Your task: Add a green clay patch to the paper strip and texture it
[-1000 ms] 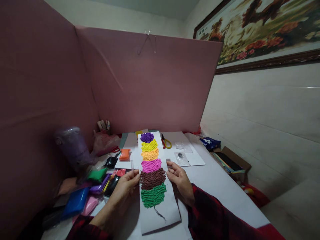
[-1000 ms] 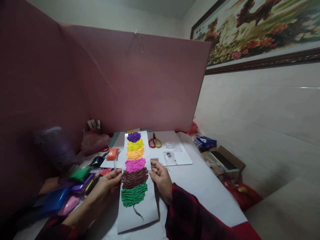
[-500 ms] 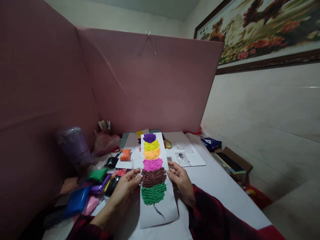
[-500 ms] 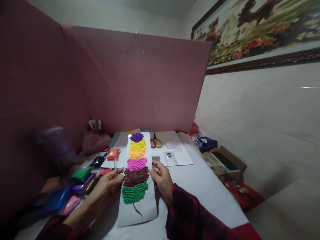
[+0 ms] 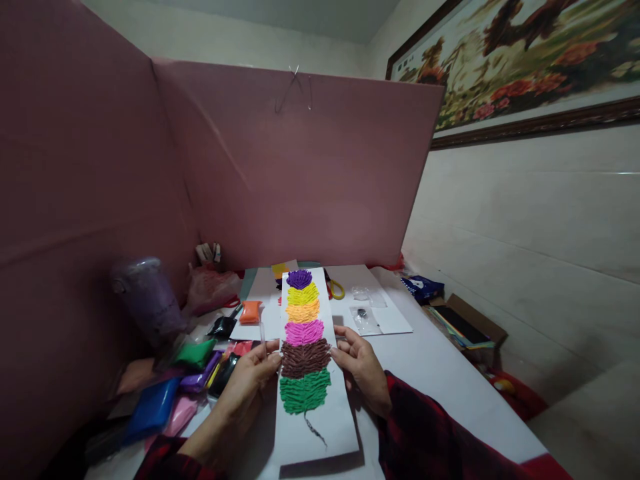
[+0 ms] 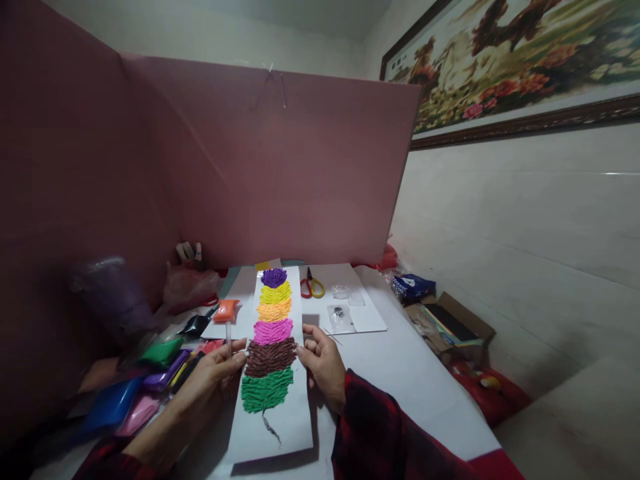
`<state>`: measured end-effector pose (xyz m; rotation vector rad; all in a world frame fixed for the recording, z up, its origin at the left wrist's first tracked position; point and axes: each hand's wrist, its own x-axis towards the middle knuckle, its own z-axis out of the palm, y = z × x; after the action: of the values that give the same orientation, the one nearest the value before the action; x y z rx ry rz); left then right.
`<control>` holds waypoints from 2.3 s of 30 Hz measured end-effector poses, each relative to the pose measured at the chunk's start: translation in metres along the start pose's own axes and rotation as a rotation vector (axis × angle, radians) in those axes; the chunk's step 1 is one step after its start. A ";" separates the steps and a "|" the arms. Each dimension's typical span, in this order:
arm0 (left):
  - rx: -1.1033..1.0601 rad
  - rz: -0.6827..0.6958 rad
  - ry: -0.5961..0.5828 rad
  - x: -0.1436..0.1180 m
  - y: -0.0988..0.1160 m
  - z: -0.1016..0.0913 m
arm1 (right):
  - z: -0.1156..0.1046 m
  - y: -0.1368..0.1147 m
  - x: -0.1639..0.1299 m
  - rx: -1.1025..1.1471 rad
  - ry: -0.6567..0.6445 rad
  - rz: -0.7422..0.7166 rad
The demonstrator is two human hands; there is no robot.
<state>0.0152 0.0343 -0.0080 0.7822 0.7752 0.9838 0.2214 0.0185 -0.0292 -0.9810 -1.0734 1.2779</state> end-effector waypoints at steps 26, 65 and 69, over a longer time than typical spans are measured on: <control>0.014 0.040 0.043 0.007 -0.010 -0.006 | 0.000 0.001 0.003 -0.011 0.009 -0.046; 0.011 -0.012 0.010 0.001 -0.005 -0.001 | 0.002 -0.002 0.003 -0.003 0.011 -0.033; 0.031 -0.033 0.006 0.000 -0.004 0.002 | 0.002 0.000 0.003 -0.014 0.057 -0.006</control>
<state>0.0183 0.0330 -0.0103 0.7915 0.8080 0.9472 0.2196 0.0217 -0.0290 -1.0177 -1.0416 1.2316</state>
